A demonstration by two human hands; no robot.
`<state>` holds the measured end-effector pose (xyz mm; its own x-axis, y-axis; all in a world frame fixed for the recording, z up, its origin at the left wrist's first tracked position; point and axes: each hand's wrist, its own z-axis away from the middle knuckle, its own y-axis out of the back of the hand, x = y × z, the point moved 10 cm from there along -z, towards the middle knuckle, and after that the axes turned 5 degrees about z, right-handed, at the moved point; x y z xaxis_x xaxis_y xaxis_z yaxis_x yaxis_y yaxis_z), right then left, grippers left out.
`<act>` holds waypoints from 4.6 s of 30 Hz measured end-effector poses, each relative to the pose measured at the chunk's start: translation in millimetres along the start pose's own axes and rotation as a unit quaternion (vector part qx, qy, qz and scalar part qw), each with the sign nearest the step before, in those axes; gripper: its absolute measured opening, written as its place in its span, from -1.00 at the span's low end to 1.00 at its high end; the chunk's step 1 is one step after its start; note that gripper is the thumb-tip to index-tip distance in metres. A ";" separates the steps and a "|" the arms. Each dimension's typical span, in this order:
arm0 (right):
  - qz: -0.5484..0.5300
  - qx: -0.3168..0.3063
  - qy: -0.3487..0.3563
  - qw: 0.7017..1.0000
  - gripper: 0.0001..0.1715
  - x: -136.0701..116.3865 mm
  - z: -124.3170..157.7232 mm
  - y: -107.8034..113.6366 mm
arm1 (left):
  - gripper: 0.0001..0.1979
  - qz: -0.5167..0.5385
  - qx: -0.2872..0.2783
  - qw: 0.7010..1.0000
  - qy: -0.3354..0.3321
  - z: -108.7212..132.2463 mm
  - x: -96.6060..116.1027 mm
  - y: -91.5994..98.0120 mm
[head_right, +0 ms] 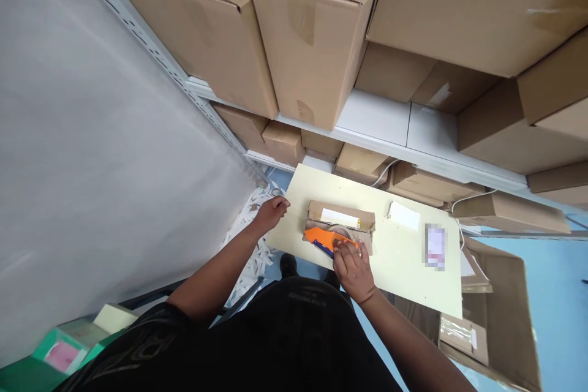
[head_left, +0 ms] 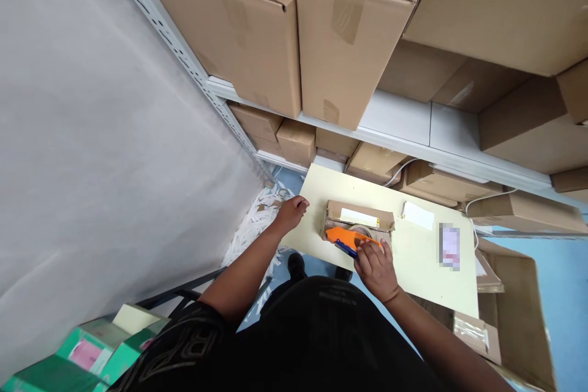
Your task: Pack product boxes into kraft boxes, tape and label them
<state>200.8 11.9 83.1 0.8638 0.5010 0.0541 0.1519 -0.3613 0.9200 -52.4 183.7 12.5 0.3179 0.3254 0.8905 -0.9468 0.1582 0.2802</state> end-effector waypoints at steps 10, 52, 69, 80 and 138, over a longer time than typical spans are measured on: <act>0.008 0.036 0.033 0.999 -0.53 -0.3 2.2 -11.4 | -0.80 0.023 0.012 0.999 0.021 3.9 -7.2 2.3; 0.000 -0.049 -0.031 0.998 -0.79 1.2 -10.4 14.4 | -0.80 0.019 0.008 1.000 0.023 15.4 -15.6 -6.2; 0.042 -0.166 -0.143 0.975 -0.42 1.0 -43.7 17.9 | -0.79 0.057 0.057 0.997 -0.004 24.2 -18.4 0.5; 0.025 -0.129 -0.010 0.991 -0.81 -1.8 -32.5 -2.7 | -0.83 0.076 0.082 0.993 0.037 27.0 -33.3 -2.4; -0.171 -0.406 -0.221 0.870 -0.35 145.8 -70.7 -41.4 | -0.10 -0.352 -0.158 0.880 -0.278 28.6 24.6 -115.1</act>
<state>286.5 155.5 80.4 0.9626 0.0537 -0.2655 0.2012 0.5144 0.8336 62.9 146.8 12.5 0.6634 -0.4494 0.5983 -0.4362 0.4174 0.7972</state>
